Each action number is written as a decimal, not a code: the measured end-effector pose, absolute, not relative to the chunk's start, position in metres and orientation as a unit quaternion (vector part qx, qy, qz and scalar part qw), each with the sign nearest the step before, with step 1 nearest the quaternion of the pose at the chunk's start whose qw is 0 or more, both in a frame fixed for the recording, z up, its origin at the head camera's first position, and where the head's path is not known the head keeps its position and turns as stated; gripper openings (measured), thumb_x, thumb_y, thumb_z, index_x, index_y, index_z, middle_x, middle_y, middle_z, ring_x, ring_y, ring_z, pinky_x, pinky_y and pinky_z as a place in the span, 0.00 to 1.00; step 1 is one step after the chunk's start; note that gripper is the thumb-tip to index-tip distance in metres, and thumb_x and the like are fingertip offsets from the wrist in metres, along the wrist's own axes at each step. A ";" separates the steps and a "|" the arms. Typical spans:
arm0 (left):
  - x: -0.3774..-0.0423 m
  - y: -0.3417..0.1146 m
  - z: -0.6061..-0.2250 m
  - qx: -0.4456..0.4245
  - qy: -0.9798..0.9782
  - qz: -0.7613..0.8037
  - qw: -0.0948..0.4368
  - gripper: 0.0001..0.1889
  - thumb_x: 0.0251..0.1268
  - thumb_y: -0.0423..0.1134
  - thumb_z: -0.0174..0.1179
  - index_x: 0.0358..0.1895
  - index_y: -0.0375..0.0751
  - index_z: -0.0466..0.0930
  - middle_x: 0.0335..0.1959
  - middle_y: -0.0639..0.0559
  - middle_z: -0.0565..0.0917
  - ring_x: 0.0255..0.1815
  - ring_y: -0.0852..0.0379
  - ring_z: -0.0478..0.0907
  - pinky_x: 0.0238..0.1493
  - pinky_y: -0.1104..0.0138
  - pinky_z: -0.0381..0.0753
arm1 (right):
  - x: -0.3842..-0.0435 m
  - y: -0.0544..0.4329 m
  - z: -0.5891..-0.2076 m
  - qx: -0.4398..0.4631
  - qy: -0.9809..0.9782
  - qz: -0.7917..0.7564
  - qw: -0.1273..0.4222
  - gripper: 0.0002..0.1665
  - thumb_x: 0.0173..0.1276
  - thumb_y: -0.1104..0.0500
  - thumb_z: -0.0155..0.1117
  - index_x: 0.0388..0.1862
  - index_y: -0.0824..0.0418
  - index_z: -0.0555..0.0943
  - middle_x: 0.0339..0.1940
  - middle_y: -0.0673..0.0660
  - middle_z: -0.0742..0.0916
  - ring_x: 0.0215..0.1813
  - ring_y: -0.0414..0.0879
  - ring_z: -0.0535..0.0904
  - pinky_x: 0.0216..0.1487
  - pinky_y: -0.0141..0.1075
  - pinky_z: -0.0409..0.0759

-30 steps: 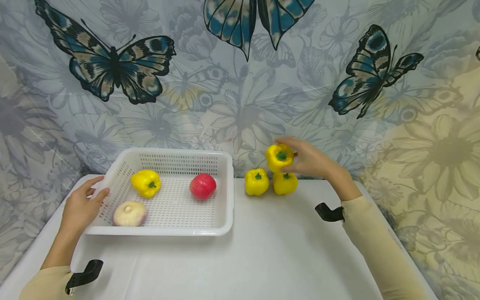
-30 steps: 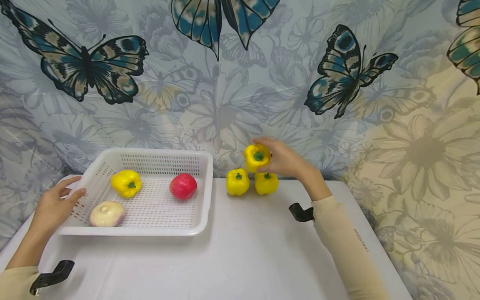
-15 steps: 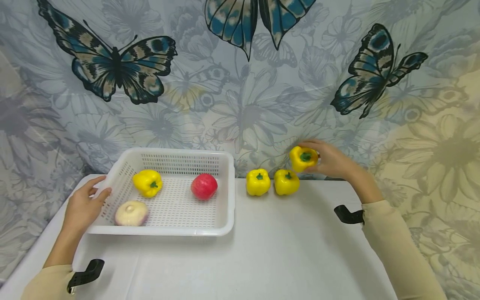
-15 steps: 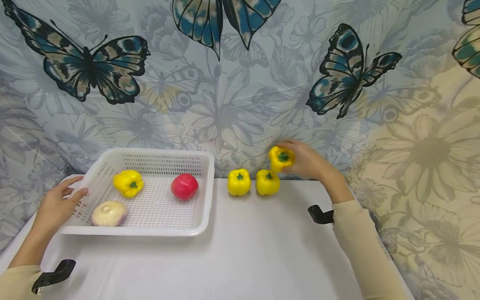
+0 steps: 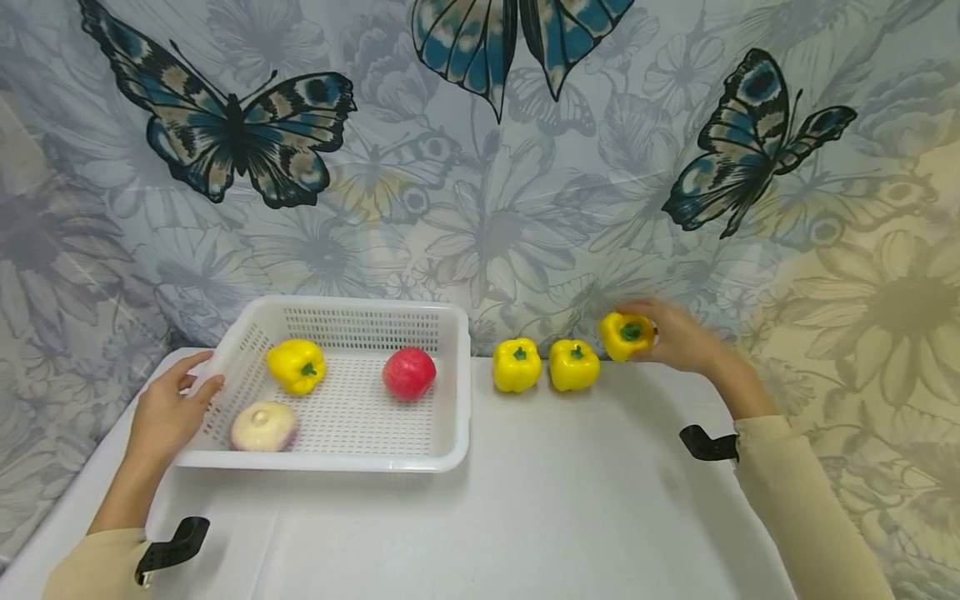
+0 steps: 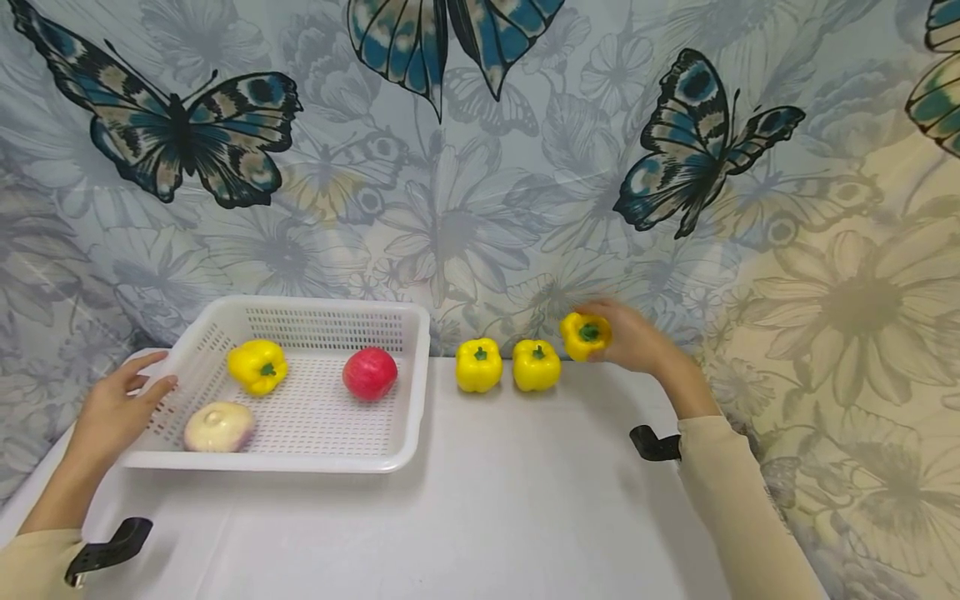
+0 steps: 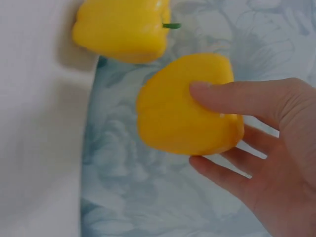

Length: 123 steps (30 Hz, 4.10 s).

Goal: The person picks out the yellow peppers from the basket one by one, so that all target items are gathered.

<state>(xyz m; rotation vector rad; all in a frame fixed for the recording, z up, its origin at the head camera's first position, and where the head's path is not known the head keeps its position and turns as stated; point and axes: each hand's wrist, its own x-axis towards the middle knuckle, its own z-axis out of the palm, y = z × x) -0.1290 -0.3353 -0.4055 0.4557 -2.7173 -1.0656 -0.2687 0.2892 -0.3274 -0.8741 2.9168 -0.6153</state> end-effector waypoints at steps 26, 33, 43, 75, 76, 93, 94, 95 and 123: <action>-0.132 -0.336 -0.407 0.148 -0.918 -0.356 0.098 0.31 0.77 0.45 0.50 0.74 0.32 0.57 0.56 0.21 0.71 0.47 0.29 0.77 0.35 0.49 0.80 | -0.278 0.324 -0.399 -0.205 0.915 -0.322 0.130 0.46 0.59 0.60 0.74 0.72 0.71 0.63 0.71 0.73 0.68 0.68 0.73 0.64 0.61 0.63 0.68; -0.130 -0.338 -0.408 0.156 -0.914 -0.362 0.091 0.31 0.77 0.46 0.49 0.75 0.33 0.55 0.58 0.19 0.69 0.53 0.25 0.73 0.41 0.41 0.76 | -0.279 0.324 -0.399 -0.216 0.908 -0.330 0.145 0.45 0.62 0.62 0.70 0.73 0.72 0.59 0.72 0.75 0.64 0.68 0.77 0.60 0.60 0.62 0.70; -0.130 -0.337 -0.407 0.155 -0.913 -0.366 0.094 0.31 0.77 0.47 0.48 0.75 0.34 0.56 0.59 0.19 0.69 0.54 0.24 0.72 0.42 0.39 0.77 | -0.280 0.324 -0.397 -0.222 0.911 -0.318 0.143 0.45 0.61 0.65 0.71 0.73 0.73 0.60 0.71 0.76 0.65 0.67 0.77 0.61 0.60 0.62 0.70; -0.130 -0.337 -0.407 0.153 -0.913 -0.366 0.092 0.32 0.77 0.47 0.48 0.75 0.33 0.55 0.59 0.19 0.69 0.52 0.25 0.73 0.40 0.42 0.78 | -0.266 0.279 -0.339 -0.233 0.930 -0.276 0.069 0.38 0.76 0.51 0.55 0.76 0.70 0.57 0.75 0.70 0.63 0.71 0.69 0.60 0.66 0.63 0.61; -0.130 -0.338 -0.407 0.154 -0.913 -0.367 0.091 0.32 0.77 0.47 0.48 0.75 0.33 0.55 0.59 0.19 0.68 0.53 0.24 0.72 0.40 0.41 0.78 | -0.265 0.276 -0.337 -0.235 0.931 -0.273 0.065 0.38 0.76 0.50 0.54 0.76 0.69 0.57 0.75 0.70 0.63 0.71 0.69 0.60 0.66 0.63 0.62; -0.129 -0.336 -0.406 0.159 -0.912 -0.366 0.090 0.31 0.77 0.46 0.48 0.75 0.33 0.55 0.58 0.20 0.69 0.53 0.25 0.72 0.41 0.41 0.78 | -0.267 0.244 -0.318 -0.248 0.922 -0.299 0.002 0.32 0.80 0.49 0.47 0.73 0.67 0.62 0.72 0.68 0.69 0.67 0.64 0.68 0.65 0.60 0.65; -0.130 -0.336 -0.406 0.160 -0.912 -0.366 0.089 0.31 0.77 0.46 0.48 0.75 0.33 0.55 0.59 0.20 0.69 0.53 0.24 0.72 0.42 0.40 0.78 | -0.267 0.241 -0.317 -0.248 0.921 -0.299 -0.004 0.32 0.80 0.49 0.47 0.73 0.67 0.63 0.72 0.67 0.69 0.67 0.64 0.69 0.65 0.59 0.66; -0.130 -0.336 -0.407 0.162 -0.912 -0.367 0.087 0.31 0.77 0.46 0.48 0.75 0.33 0.55 0.59 0.20 0.68 0.54 0.24 0.71 0.43 0.40 0.77 | -0.266 0.238 -0.316 -0.246 0.922 -0.300 -0.005 0.32 0.80 0.49 0.47 0.73 0.66 0.63 0.72 0.67 0.69 0.67 0.63 0.69 0.65 0.59 0.66; -0.130 -0.337 -0.405 0.164 -0.911 -0.369 0.088 0.32 0.76 0.47 0.49 0.75 0.34 0.55 0.59 0.19 0.68 0.53 0.25 0.72 0.40 0.42 0.77 | -0.255 0.157 -0.301 -0.307 0.900 -0.308 0.040 0.33 0.78 0.48 0.52 0.74 0.63 0.63 0.73 0.60 0.69 0.69 0.57 0.69 0.65 0.52 0.69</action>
